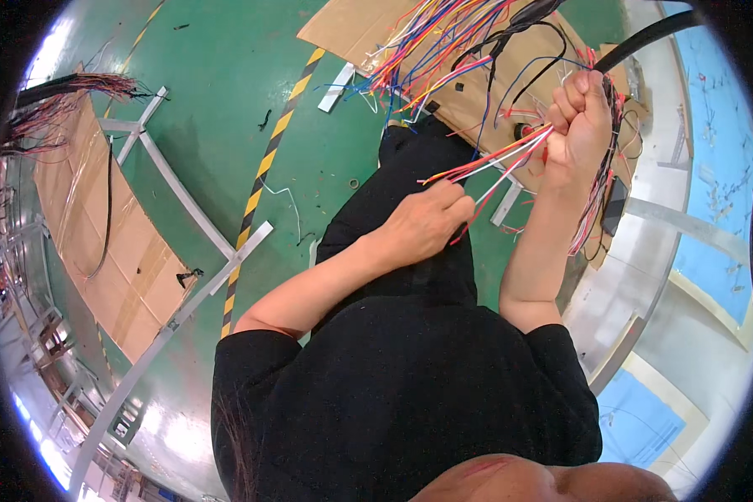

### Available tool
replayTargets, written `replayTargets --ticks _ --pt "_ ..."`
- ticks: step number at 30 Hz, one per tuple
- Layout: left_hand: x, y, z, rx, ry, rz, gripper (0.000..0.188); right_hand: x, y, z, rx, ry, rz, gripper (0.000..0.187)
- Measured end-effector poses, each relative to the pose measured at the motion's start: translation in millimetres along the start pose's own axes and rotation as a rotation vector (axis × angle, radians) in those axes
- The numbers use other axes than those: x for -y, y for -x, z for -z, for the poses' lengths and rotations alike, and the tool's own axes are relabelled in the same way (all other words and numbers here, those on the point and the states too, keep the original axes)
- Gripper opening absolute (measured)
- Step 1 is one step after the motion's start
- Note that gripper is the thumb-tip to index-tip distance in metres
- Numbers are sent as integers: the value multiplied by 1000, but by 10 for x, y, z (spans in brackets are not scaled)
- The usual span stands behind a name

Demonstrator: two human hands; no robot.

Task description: The recorder is assembling electrical wiring harnesses by grouping wires, measuring them with a ruler, and securing them with tape.

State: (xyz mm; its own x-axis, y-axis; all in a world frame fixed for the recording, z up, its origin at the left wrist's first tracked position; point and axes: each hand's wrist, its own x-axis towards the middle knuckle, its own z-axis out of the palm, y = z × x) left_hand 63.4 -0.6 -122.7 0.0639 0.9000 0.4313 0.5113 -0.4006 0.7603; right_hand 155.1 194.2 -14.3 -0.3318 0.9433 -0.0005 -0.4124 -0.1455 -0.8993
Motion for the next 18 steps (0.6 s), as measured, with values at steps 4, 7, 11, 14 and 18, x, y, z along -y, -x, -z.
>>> replayTargets --ticks 4,7,11,14,18 --pt "199 -153 328 -60 -243 92 13 -3 5 -10 -51 77 32 26" --pt "188 -471 488 -219 -173 138 25 22 40 -22 -7 127 14 28" --pt "318 -667 188 364 1038 434 41 -5 22 -15 51 110 -9 28" --pt "137 -508 132 484 1500 638 35 44 -15 69 23 134 12 28" --pt "-18 -404 197 474 1621 718 30 86 -17 88 20 171 11 28"
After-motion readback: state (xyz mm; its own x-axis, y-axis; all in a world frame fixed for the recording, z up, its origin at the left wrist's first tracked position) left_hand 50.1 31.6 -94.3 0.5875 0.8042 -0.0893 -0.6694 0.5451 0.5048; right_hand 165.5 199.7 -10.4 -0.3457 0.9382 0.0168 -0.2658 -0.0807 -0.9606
